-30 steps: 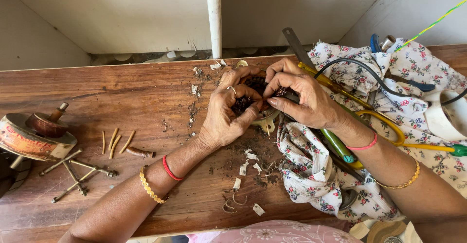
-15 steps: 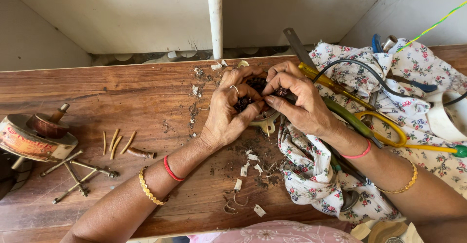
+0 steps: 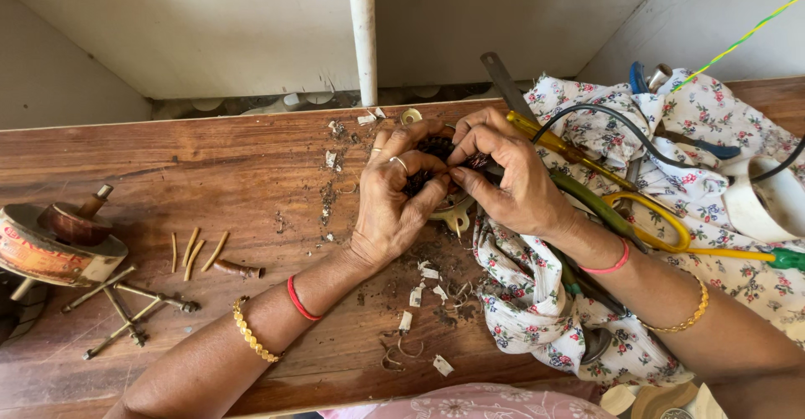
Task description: The person uses pliers to cut and remove copper wire from a circular metal component on a wooden workbench. They repeatedly grip, cut, and pull the wire while holding the component steady with the other hand.
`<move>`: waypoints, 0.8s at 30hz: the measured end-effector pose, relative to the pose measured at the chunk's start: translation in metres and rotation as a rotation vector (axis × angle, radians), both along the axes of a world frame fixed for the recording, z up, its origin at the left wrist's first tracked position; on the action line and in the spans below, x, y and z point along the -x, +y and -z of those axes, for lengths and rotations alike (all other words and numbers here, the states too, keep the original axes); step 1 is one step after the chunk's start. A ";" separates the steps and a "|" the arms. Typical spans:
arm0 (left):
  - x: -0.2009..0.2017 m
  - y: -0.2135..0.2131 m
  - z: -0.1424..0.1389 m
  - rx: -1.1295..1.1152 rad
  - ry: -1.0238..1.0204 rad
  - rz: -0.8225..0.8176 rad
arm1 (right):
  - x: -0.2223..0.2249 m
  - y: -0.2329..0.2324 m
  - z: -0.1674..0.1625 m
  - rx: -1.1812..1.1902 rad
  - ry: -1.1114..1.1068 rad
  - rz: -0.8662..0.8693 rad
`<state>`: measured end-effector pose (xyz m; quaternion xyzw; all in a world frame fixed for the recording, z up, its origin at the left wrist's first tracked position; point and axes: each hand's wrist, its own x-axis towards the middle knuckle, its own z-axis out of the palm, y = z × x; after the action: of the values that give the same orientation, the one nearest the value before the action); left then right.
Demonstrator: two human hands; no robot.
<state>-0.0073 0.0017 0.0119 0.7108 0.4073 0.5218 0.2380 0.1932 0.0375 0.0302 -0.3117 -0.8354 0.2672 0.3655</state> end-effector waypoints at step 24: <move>-0.003 0.001 0.003 0.023 -0.063 0.003 | 0.001 -0.006 -0.015 -0.064 -0.086 0.040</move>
<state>-0.0038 0.0030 0.0090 0.6916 0.4045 0.5390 0.2599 0.1926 0.0314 0.0447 -0.3277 -0.8521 0.2192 0.3443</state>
